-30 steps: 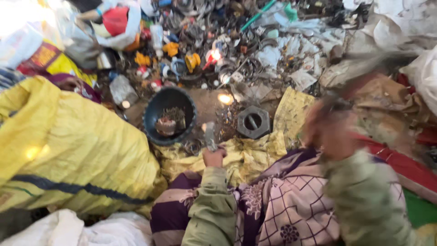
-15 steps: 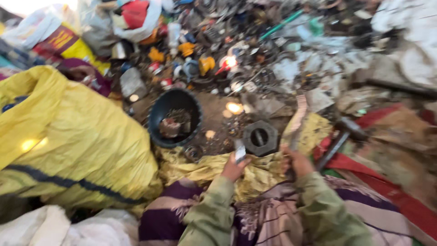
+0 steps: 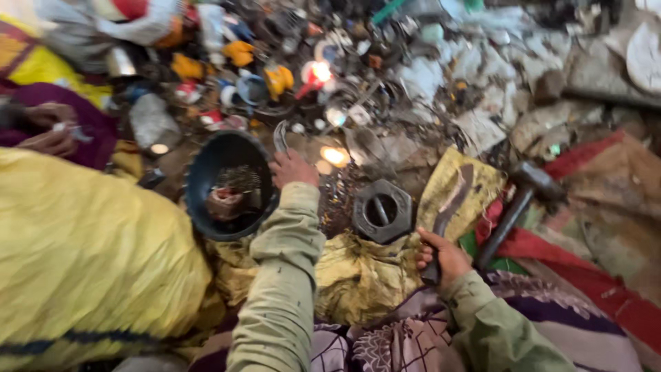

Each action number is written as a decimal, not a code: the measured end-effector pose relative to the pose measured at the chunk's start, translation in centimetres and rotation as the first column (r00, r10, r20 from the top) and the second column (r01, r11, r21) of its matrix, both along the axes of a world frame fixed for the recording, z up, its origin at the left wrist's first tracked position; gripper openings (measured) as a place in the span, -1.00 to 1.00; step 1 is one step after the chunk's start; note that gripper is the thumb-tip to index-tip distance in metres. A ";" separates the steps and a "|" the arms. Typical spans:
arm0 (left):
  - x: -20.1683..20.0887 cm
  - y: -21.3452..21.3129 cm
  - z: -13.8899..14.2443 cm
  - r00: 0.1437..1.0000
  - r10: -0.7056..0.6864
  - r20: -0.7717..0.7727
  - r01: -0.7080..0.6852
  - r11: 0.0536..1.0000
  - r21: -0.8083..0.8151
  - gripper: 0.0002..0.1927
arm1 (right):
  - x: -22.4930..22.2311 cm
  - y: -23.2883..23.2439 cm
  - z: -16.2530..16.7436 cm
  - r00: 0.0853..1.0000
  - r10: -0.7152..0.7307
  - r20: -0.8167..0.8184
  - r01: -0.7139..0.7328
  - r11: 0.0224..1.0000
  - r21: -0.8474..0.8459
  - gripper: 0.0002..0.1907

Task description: The person sits on the floor and repeatedly hammers a metal piece placed on a hexagonal anvil. They adjust the metal piece between strikes and occasionally pick up or set down the hammer.

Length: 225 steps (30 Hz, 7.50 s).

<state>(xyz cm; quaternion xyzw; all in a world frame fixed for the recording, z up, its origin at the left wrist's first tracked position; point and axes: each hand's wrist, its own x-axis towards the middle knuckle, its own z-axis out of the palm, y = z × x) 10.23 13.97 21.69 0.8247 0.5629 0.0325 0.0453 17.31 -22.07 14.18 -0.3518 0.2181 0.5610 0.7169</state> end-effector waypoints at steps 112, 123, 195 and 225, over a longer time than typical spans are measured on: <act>-15.9 -16.1 5.5 0.824 -0.239 0.514 0.469 0.797 -0.381 -0.49 | 1.2 4.5 2.3 -0.409 0.539 0.736 0.298 0.842 -0.450 -0.66; -14.8 -15.9 2.7 0.837 -0.342 0.427 0.526 0.720 -0.453 -0.49 | 8.4 19.2 2.2 -0.587 0.792 0.170 0.298 0.407 -0.863 -0.25; -12.8 -13.1 -5.2 0.850 -0.454 0.268 0.527 0.717 -0.457 -0.48 | 10.7 -16.7 17.3 0.567 -0.538 0.623 0.737 0.670 -0.093 -0.72; -15.8 -14.1 -1.2 0.673 -0.090 0.734 0.401 0.878 -0.260 -0.49 | 1.8 -1.2 -2.0 0.485 0.340 0.805 -0.032 0.927 -0.373 -0.68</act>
